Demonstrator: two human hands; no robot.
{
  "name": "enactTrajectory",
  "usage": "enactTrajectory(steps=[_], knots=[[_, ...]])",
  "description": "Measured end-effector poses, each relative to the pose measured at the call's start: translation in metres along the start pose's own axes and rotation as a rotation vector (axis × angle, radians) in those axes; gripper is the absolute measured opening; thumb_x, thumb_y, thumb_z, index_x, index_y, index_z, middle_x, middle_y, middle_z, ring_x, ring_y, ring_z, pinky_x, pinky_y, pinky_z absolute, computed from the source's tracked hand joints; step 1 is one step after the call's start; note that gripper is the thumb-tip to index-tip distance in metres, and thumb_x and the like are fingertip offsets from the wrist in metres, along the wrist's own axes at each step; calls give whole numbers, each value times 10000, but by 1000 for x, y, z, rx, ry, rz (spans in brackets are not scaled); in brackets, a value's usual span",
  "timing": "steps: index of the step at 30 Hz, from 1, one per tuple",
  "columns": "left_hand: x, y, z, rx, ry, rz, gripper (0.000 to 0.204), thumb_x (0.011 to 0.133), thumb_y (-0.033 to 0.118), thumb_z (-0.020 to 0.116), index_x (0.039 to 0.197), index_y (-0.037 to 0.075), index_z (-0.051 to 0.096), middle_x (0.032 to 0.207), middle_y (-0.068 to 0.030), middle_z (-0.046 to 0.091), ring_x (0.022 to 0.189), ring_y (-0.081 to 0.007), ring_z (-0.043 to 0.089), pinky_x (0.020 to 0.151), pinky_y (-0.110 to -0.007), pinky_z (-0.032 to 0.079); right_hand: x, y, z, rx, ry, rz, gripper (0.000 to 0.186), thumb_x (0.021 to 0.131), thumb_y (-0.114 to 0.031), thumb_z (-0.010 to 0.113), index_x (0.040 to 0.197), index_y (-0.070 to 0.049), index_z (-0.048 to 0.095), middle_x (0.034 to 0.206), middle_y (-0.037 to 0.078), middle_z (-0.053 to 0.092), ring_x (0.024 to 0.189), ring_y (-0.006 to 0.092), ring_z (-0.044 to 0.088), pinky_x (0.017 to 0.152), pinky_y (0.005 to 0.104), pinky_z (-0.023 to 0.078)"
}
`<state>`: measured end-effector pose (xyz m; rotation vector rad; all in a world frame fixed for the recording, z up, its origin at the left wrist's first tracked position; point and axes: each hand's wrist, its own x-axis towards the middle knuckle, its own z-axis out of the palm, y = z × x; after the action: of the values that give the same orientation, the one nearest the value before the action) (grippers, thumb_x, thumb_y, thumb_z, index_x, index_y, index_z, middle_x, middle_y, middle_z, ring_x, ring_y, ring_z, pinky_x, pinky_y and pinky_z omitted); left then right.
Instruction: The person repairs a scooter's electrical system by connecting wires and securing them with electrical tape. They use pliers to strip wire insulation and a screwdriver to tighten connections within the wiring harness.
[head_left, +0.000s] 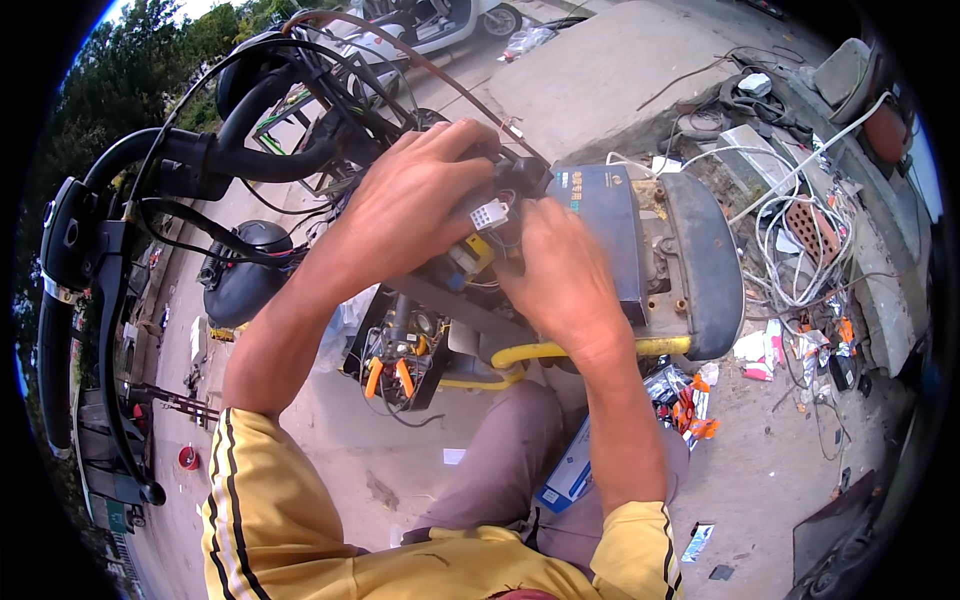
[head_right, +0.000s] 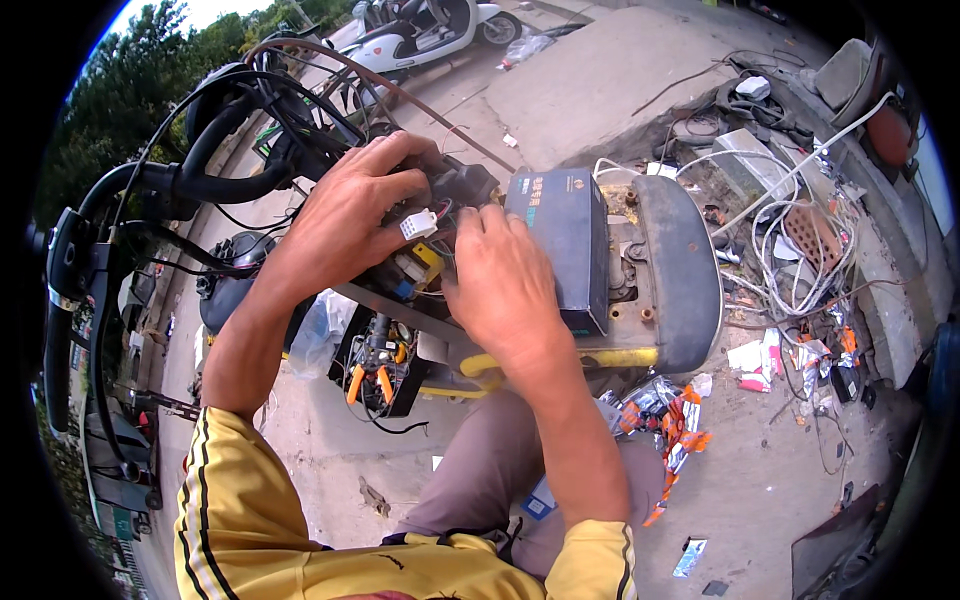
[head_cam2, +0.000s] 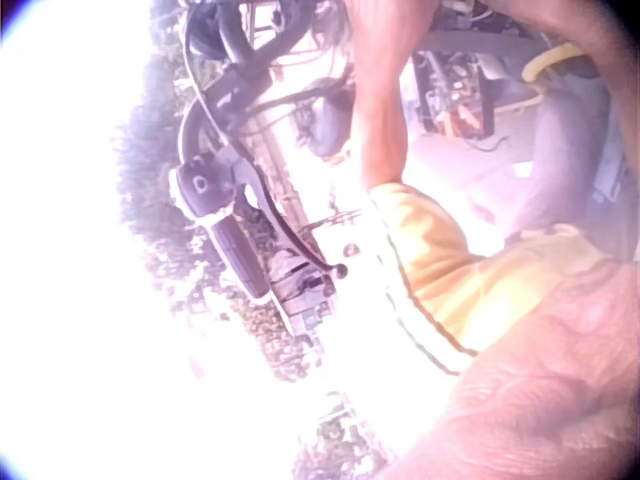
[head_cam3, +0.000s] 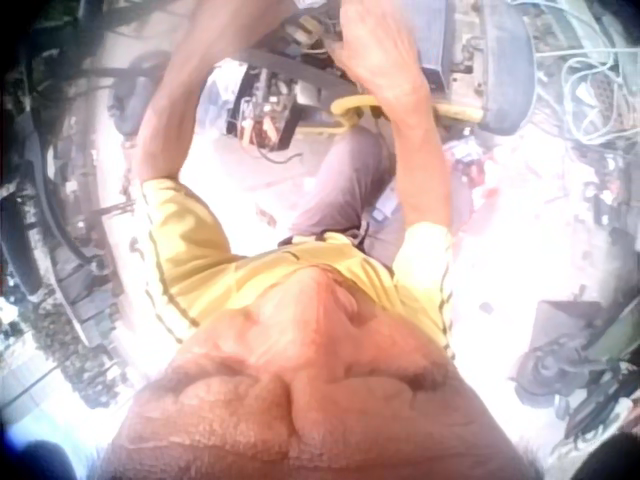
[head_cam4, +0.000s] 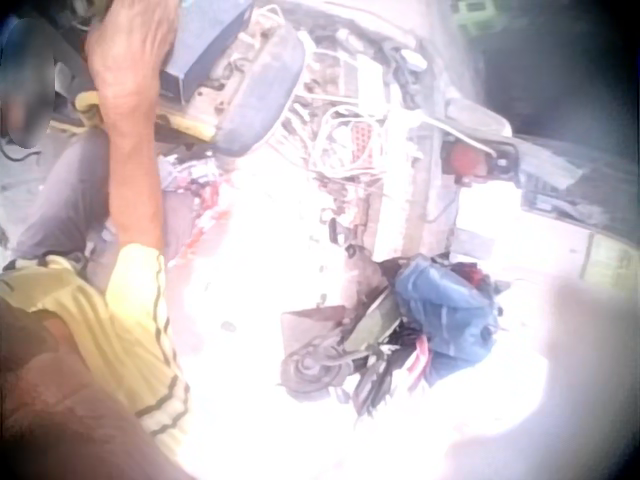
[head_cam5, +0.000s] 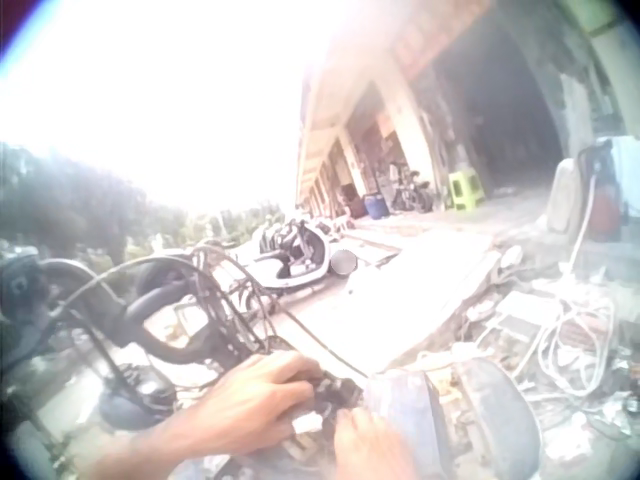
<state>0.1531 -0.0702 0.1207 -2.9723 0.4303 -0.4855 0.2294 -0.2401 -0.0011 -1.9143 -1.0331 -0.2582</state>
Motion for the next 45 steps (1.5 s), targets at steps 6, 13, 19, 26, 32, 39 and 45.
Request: enactTrajectory(steps=[6,13,19,26,32,39,45], knots=[[0,-2,6,-18,37,2,217,829,77,818,1035,31,768,1406,-104,666,1278,-356,638,1097,-472,515,0,1,-7,134,-35,79,294,849,-59,815,1116,39,740,1109,236,715,1061,488,715,938,564,580],[1,-1,1,13,-24,104,225,838,151,845,1053,88,837,1441,-82,672,1312,-320,633,1121,-473,502,-2,7,-8,244,-56,57,264,859,-58,785,1087,61,725,1123,252,709,1053,515,706,930,584,567],[1,1,3,41,-16,74,177,864,134,824,1023,56,824,1437,-85,684,1319,-315,637,1120,-466,504,-5,-15,-10,-19,-70,137,364,853,-80,832,1169,46,704,1199,231,660,1114,464,708,957,574,573],[2,0,5,44,32,26,177,917,172,816,992,19,770,1443,-97,681,1312,-338,647,1109,-476,519,-6,4,-7,-65,-14,136,413,846,-66,845,1223,36,709,1200,217,652,1132,450,708,963,560,577],[7,8,3,98,-16,-3,249,918,242,841,976,4,798,1490,-107,669,1295,-336,647,1101,-468,527,-8,11,-17,77,-13,102,377,869,-126,844,1210,13,765,1126,215,679,1064,467,703,916,556,552],[2,9,-1,158,-121,140,156,819,116,831,930,6,837,1586,-117,627,1375,-338,608,1185,-505,469,-7,16,-24,166,-65,76,285,925,-104,780,1177,30,780,1138,232,675,1106,478,676,952,557,526],[-1,18,4,220,-144,118,184,841,88,807,1001,-3,810,1635,-114,567,1428,-331,573,1222,-526,430,-4,18,-17,238,-43,101,317,942,-122,774,1220,29,762,1180,244,674,1165,483,662,988,557,522]])
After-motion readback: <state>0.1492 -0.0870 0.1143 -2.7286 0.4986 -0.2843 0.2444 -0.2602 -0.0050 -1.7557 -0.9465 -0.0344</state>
